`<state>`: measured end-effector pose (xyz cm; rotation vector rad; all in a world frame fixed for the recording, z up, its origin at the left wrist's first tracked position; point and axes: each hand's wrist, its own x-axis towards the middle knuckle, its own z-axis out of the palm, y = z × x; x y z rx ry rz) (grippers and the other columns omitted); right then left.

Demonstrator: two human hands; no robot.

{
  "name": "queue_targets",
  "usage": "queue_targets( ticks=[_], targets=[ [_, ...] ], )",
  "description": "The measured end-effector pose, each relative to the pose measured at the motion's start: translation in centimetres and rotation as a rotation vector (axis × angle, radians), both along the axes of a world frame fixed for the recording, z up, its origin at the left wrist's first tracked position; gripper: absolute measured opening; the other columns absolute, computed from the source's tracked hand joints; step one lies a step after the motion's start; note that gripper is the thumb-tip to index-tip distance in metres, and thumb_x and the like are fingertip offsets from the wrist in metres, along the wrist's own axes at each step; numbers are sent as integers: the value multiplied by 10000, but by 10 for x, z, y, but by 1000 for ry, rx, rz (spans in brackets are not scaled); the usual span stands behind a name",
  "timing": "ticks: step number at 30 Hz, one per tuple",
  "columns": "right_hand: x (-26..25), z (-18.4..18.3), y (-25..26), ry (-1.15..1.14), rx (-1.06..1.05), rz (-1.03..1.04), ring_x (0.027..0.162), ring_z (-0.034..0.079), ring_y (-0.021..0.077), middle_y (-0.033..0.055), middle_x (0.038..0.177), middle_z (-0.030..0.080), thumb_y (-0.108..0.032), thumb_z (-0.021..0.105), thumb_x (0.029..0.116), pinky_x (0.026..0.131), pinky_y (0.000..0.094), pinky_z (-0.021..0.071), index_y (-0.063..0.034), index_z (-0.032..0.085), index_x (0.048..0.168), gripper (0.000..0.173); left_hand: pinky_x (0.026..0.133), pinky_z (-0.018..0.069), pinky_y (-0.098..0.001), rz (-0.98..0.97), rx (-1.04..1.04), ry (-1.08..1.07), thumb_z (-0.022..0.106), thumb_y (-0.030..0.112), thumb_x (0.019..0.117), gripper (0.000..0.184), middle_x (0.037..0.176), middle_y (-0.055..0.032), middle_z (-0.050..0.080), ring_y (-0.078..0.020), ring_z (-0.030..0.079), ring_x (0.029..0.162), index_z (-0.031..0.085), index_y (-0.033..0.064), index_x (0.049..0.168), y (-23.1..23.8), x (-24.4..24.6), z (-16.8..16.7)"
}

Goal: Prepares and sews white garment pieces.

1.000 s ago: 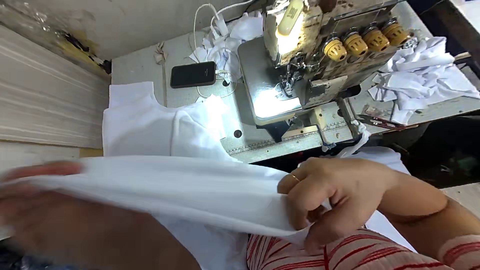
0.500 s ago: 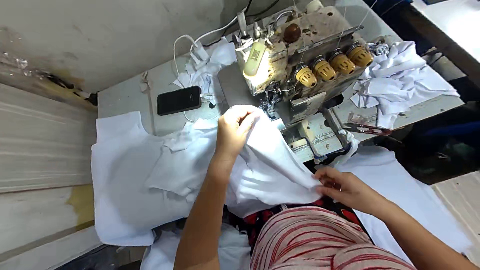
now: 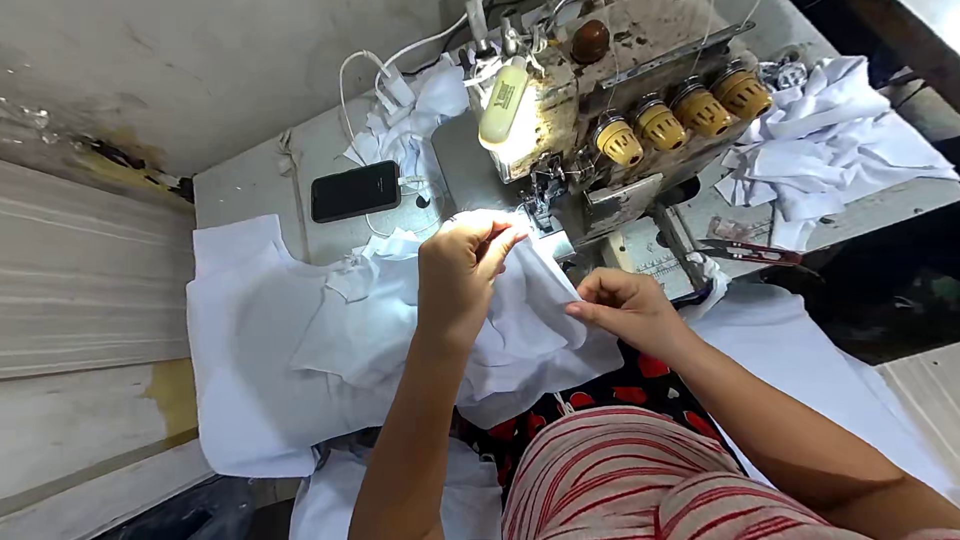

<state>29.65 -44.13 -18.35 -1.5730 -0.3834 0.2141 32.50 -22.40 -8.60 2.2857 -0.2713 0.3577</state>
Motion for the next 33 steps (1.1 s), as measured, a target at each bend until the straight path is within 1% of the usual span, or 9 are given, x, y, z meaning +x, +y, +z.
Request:
queue_targets(
  ticks=[9, 11, 14, 19, 21, 24, 28, 31, 33],
  targets=[
    [-8, -14, -8, 84, 62, -14, 674, 552, -89, -146, 753, 608, -184, 628, 998, 637, 109, 469, -101, 645, 953, 96, 791, 534, -183, 40, -58, -46, 714, 87, 937, 62, 913, -48, 707, -47, 662, 845, 755, 41, 943, -16, 12, -41],
    [-13, -10, -9, 135, 56, 70, 659, 548, -87, -152, 741, 587, -176, 605, 1013, 631, 110, 468, -101, 568, 1049, 91, 788, 532, -173, 45, -60, -25, 729, 80, 922, 53, 899, -51, 715, -42, 664, 839, 760, 38, 929, -14, 12, -39],
    [-20, -13, -12, 210, 26, 196, 749, 644, -53, -90, 865, 696, -163, 592, 1022, 711, 149, 547, -23, 538, 1256, 278, 790, 537, -186, 50, -16, -41, 734, 70, 917, 40, 901, -60, 709, -61, 670, 843, 753, 35, 923, -14, 13, -37],
    [-41, -34, -22, 35, -120, 199, 977, 650, -15, 29, 1029, 718, -250, 573, 1039, 893, 186, 534, -3, 703, 1099, 286, 738, 529, -233, 35, 14, -110, 711, 94, 941, 102, 972, -81, 668, -107, 631, 814, 714, 37, 1025, -16, 11, -49],
    [-49, -33, -25, -3, -129, 207, 1051, 642, 12, 54, 1080, 718, -269, 539, 1050, 951, 213, 515, 1, 707, 1106, 323, 823, 542, -388, -20, 132, -95, 664, 153, 981, 167, 1054, -105, 734, -216, 688, 935, 754, 55, 1083, -15, -5, -50],
    [-53, -20, -30, 133, 58, 282, 1012, 641, -50, -47, 1101, 707, -249, 500, 1080, 892, 170, 539, -41, 645, 1209, 285, 992, 476, -538, -50, 362, -3, 525, 381, 1042, 446, 1449, -84, 612, -304, 621, 1264, 671, 106, 1361, -18, -29, -48],
    [-35, 2, -29, 353, 248, 306, 894, 677, -43, -156, 1016, 716, -255, 512, 1071, 804, 186, 579, -193, 609, 1215, 184, 1105, 354, -630, -6, 481, 73, 466, 648, 963, 811, 1536, -163, 510, -367, 481, 1418, 547, 15, 1462, -27, -14, -47],
    [-17, 9, -23, 368, 299, 285, 883, 694, -6, -119, 1012, 722, -210, 483, 1080, 798, 212, 597, -162, 572, 1237, 187, 1161, 271, -630, -7, 472, 134, 370, 505, 1040, 662, 1530, -200, 494, -389, 363, 1484, 570, -4, 1414, -28, 10, -45],
    [-17, 7, -18, 344, 299, 298, 906, 691, 3, -97, 1035, 711, -199, 468, 1086, 822, 223, 594, -123, 543, 1263, 206, 1122, 321, -616, -18, 420, 89, 362, 313, 1019, 519, 1451, -226, 554, -401, 408, 1446, 644, -24, 1294, -26, 15, -46]
  ],
)
